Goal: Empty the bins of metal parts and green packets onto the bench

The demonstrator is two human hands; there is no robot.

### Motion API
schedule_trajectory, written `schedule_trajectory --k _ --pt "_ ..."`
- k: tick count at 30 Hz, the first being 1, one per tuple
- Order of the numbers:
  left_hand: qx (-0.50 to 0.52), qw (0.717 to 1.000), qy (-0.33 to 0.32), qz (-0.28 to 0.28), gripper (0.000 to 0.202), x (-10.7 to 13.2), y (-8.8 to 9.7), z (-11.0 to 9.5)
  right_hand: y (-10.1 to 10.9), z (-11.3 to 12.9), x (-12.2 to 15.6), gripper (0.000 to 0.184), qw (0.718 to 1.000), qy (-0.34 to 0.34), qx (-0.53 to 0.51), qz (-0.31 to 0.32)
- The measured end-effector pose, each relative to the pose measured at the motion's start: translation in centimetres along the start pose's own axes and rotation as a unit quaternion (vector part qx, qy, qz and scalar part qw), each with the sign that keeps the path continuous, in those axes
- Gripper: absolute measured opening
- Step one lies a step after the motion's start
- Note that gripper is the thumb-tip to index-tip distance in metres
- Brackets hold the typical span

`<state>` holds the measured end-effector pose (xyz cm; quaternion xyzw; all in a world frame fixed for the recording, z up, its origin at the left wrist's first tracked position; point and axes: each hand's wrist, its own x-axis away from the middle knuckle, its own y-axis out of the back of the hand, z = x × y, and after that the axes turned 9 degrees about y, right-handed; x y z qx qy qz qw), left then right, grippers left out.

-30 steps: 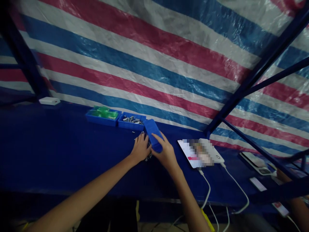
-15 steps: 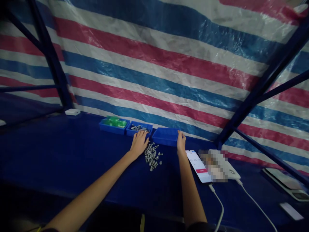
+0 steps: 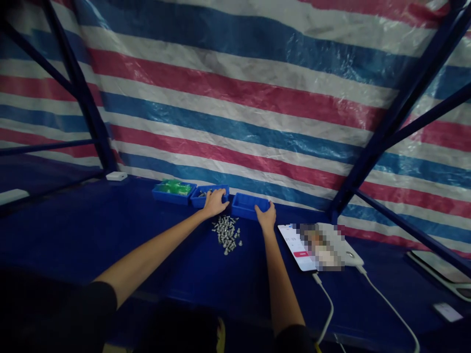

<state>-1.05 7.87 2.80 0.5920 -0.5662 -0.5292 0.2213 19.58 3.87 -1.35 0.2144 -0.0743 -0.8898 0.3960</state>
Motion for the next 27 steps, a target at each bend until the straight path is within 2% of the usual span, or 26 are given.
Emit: schedule_trajectory --k 3,5,8,11,14,17,18,20,22,25,27 --pt "0.020 0.999 -0.015 -0.026 0.014 1.2 1.4 -0.9 -0.1 2.3 1.5 0.068 0.991 0.123 0.018 -0.041" --pt "0.035 0.998 -0.042 -0.033 0.014 2.8 2.4 -1.5 -0.4 4.2 2.7 0.060 0.985 0.162 -0.050 -0.017" --pt "0.065 0.992 -0.105 -0.036 0.012 6.0 3.7 -2.0 -0.9 6.6 4.8 0.064 0.973 0.090 -0.193 0.088" --pt "0.090 0.978 -0.185 -0.026 0.011 9.2 4.3 -1.8 -1.5 7.8 7.0 0.064 0.953 0.020 -0.254 0.164" --pt "0.100 0.976 -0.194 -0.014 0.015 11.4 4.2 -0.8 -2.2 7.9 9.0 0.052 0.943 -0.009 -0.271 0.191" --pt "0.125 0.977 -0.175 -0.004 0.016 12.1 4.3 0.9 -3.0 7.7 10.6 0.037 0.939 -0.037 -0.286 0.188" --pt "0.144 0.973 -0.181 0.009 0.015 12.0 4.3 1.5 -3.2 7.7 11.0 0.035 0.941 -0.027 -0.287 0.178" --pt "0.194 0.962 -0.187 0.035 0.011 11.6 4.4 2.6 -3.4 7.7 11.7 0.035 0.949 0.040 -0.273 0.154" --pt "0.240 0.962 -0.128 0.025 0.013 11.1 4.1 3.4 -3.5 7.8 12.3 0.039 0.953 0.129 -0.240 0.131" --pt "0.251 0.967 0.042 -0.022 0.032 10.2 2.7 3.7 -3.4 7.9 13.3 0.042 0.951 0.237 -0.165 0.110" --pt "0.236 0.968 0.084 -0.004 0.044 10.0 1.5 3.6 -3.2 8.0 14.1 0.044 0.942 0.300 -0.099 0.115"
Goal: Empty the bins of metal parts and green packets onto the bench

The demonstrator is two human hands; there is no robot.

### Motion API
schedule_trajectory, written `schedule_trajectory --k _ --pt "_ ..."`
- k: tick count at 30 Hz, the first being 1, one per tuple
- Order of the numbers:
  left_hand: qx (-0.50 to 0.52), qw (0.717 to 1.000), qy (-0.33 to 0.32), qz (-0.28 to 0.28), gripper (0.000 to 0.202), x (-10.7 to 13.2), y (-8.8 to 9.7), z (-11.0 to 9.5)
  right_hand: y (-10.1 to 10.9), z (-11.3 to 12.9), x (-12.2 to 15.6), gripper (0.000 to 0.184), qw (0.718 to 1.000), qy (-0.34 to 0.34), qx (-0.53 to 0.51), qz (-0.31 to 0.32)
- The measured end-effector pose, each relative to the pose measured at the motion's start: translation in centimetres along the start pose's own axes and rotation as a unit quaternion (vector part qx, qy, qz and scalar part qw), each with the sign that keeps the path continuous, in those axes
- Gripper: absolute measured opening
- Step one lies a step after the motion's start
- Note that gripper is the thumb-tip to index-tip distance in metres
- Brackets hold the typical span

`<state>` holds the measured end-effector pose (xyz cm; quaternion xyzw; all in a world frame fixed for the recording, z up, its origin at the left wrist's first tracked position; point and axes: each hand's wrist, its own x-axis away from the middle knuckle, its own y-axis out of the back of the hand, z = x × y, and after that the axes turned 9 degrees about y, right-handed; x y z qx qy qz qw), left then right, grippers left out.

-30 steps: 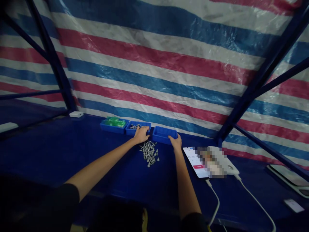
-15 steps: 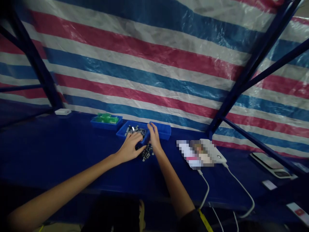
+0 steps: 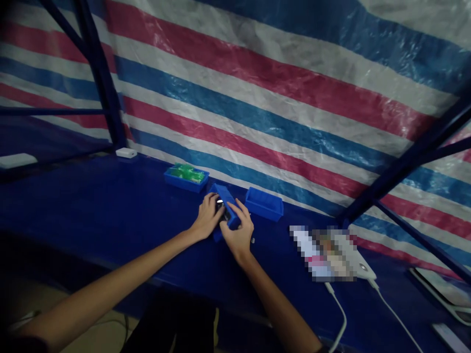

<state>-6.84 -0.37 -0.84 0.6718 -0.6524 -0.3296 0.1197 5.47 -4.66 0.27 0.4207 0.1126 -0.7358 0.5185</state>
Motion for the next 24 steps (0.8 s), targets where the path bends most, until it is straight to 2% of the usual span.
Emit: schedule_trajectory --k 2,4,10,16,20,24 --pt "-0.009 0.999 -0.001 0.034 0.053 0.1 -0.8 0.2 -0.1 0.3 0.5 0.046 0.997 0.048 0.059 0.030" --pt "-0.004 0.999 0.000 0.041 0.053 0.3 -1.2 0.2 -0.2 0.4 0.9 0.046 0.991 0.087 0.090 0.042" --pt "-0.021 0.996 0.079 -0.023 0.043 0.7 -1.0 -0.1 -0.5 -0.3 1.2 0.049 0.978 0.162 0.117 0.057" --pt "-0.018 0.992 0.113 -0.046 0.036 0.7 -1.0 -0.1 0.0 -0.2 0.7 0.046 0.958 0.207 0.173 0.095" --pt "-0.019 0.986 0.139 -0.092 0.032 0.9 -0.7 0.0 0.4 -0.3 0.1 0.045 0.935 0.264 0.201 0.129" --pt "-0.077 0.981 0.156 -0.083 0.038 1.3 -0.6 -0.2 0.4 -0.8 -0.2 0.040 0.902 0.332 0.232 0.151"
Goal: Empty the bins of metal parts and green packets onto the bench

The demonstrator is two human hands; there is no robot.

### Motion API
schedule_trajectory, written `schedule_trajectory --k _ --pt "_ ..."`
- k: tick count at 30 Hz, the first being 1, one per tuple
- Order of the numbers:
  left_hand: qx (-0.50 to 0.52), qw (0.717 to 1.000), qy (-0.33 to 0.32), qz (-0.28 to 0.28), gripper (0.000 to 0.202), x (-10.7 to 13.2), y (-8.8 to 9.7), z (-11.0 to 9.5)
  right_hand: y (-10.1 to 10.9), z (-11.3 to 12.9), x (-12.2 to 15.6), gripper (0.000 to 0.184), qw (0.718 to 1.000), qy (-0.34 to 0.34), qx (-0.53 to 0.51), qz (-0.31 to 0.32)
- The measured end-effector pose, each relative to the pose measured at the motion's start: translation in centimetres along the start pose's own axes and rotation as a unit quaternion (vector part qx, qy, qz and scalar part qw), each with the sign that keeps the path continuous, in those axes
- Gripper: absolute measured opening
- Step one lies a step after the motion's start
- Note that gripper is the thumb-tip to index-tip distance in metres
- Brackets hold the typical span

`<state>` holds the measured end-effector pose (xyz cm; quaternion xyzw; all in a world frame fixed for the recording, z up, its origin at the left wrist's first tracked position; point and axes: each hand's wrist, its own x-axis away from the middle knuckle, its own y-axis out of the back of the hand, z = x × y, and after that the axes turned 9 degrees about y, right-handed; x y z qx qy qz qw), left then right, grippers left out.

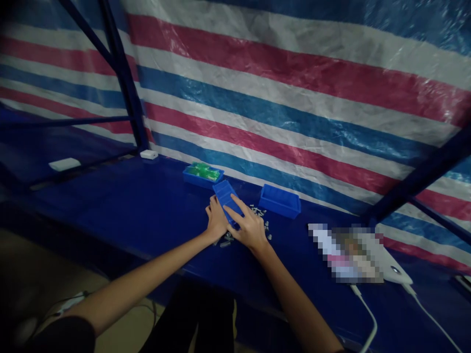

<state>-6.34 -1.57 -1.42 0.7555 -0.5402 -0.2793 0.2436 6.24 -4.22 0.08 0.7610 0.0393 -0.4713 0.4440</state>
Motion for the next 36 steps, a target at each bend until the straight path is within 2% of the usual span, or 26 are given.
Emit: schedule_trajectory --k 4,8,10,12,15,17,18,20,21,23,24,26,28,30,32,34,36 --pt "-0.004 1.000 -0.014 -0.012 0.041 0.1 0.0 0.0 -0.1 -0.3 0.2 0.038 1.000 0.012 0.011 -0.025" --pt "0.025 0.999 -0.022 -0.021 0.034 0.0 0.1 0.1 0.5 -1.4 -0.5 0.039 0.986 -0.106 -0.010 -0.130" --pt "0.033 0.999 -0.031 -0.019 0.030 0.0 0.1 0.1 0.8 -2.8 -1.6 0.036 0.969 -0.172 -0.027 -0.173" --pt "0.043 0.998 -0.039 -0.018 0.028 0.0 0.2 0.1 0.8 -4.9 -3.0 0.034 0.955 -0.228 -0.041 -0.183" --pt "0.062 0.996 -0.055 -0.020 0.027 0.1 0.6 0.1 -0.3 -9.0 -5.3 0.036 0.933 -0.313 -0.076 -0.160" --pt "0.076 0.993 -0.094 -0.013 0.026 0.4 1.3 0.3 -1.7 -11.5 -6.5 0.042 0.918 -0.372 -0.093 -0.106" --pt "0.080 0.988 -0.131 0.001 0.026 0.6 1.9 0.4 -2.5 -12.5 -6.9 0.043 0.911 -0.396 -0.094 -0.065" --pt "0.070 0.966 -0.243 0.056 0.028 1.3 3.3 1.1 -4.0 -14.2 -7.6 0.041 0.906 -0.411 -0.096 -0.012" --pt "0.049 0.943 -0.314 0.101 0.031 1.6 4.1 1.6 -4.6 -14.7 -7.8 0.038 0.907 -0.410 -0.097 0.010" --pt "-0.014 0.872 -0.450 0.191 0.046 2.3 5.3 2.5 -5.6 -15.4 -7.9 0.032 0.910 -0.402 -0.095 0.049" --pt "-0.039 0.843 -0.491 0.218 0.056 2.5 5.6 3.0 -5.9 -15.5 -7.9 0.029 0.911 -0.398 -0.089 0.067" --pt "-0.075 0.815 -0.523 0.236 0.071 2.7 5.5 3.4 -6.3 -15.1 -7.7 0.026 0.913 -0.391 -0.073 0.089" --pt "-0.091 0.824 -0.515 0.216 0.076 2.5 4.8 3.2 -6.5 -14.1 -7.4 0.026 0.927 -0.356 -0.052 0.108" --pt "-0.096 0.834 -0.511 0.186 0.073 2.3 3.7 2.5 -6.6 -12.6 -7.2 0.026 0.950 -0.266 -0.034 0.161" --pt "-0.088 0.834 -0.518 0.168 0.062 2.1 2.9 1.3 -6.7 -11.1 -7.2 0.028 0.956 -0.167 -0.024 0.240" --pt "-0.072 0.842 -0.511 0.155 0.046 1.7 2.9 0.0 -6.6 -10.0 -7.2 0.029 0.949 -0.136 -0.011 0.285" --pt "-0.064 0.875 -0.465 0.116 0.033 0.6 3.6 -0.9 -6.2 -9.2 -7.2 0.030 0.941 -0.148 -0.003 0.303"
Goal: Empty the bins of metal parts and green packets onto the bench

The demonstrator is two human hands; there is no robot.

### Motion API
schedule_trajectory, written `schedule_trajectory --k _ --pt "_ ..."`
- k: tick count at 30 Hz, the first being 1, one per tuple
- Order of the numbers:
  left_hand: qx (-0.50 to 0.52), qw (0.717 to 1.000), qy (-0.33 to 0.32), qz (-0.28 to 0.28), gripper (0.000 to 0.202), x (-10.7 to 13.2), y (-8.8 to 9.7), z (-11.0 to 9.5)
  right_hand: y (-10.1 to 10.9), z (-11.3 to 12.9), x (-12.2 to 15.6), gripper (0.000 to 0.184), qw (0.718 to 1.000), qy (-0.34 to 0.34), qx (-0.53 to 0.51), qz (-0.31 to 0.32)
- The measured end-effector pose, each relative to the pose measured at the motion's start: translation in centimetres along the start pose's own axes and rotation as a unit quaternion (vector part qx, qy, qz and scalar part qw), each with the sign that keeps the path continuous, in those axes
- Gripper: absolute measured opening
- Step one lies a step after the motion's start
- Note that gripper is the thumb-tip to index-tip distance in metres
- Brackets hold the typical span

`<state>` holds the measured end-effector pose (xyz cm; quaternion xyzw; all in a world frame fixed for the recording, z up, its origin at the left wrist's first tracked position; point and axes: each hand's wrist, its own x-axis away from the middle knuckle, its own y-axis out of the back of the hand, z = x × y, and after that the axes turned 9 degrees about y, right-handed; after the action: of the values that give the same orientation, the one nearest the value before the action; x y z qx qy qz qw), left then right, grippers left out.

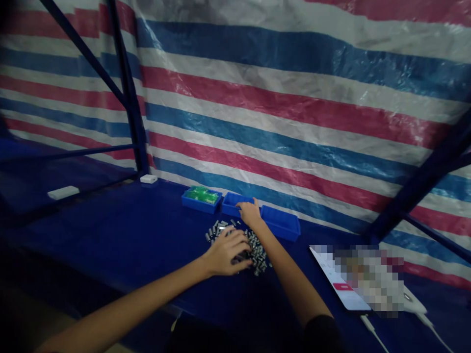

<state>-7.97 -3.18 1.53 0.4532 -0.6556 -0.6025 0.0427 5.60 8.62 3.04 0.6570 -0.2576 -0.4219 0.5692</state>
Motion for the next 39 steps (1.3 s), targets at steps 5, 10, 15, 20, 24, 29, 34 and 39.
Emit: schedule_trajectory --k 5,10,15,20,24,29,34,39 --pt "-0.130 0.955 0.227 -0.136 0.034 -2.3 2.5 6.0 1.0 1.2 2.0 0.033 0.999 -0.032 -0.018 0.004" --pt "-0.244 0.929 0.262 -0.097 0.037 -2.8 1.8 12.1 2.1 2.7 4.5 0.046 0.998 0.001 -0.048 -0.051" --pt "-0.286 0.920 0.253 -0.084 0.030 -1.9 2.3 12.5 4.6 4.4 6.7 0.040 0.988 0.019 -0.120 -0.090" --pt "-0.176 0.940 0.262 -0.127 0.024 0.4 3.9 11.3 5.4 7.7 8.6 0.048 0.901 -0.057 -0.425 -0.061" --pt "-0.090 0.940 0.235 -0.231 0.023 2.0 5.3 9.6 4.1 10.6 8.8 0.081 0.692 -0.149 -0.703 0.067" --pt "0.022 0.932 0.222 -0.287 0.021 4.3 7.0 5.7 3.4 13.1 7.6 0.082 0.532 -0.216 -0.818 0.030" --pt "0.035 0.966 0.155 -0.205 0.015 7.1 7.4 3.6 2.9 14.6 6.7 0.047 0.537 -0.285 -0.790 -0.084" --pt "0.005 0.917 0.304 -0.260 0.035 7.3 6.7 5.2 1.6 14.6 6.0 0.053 0.680 -0.253 -0.663 -0.184"
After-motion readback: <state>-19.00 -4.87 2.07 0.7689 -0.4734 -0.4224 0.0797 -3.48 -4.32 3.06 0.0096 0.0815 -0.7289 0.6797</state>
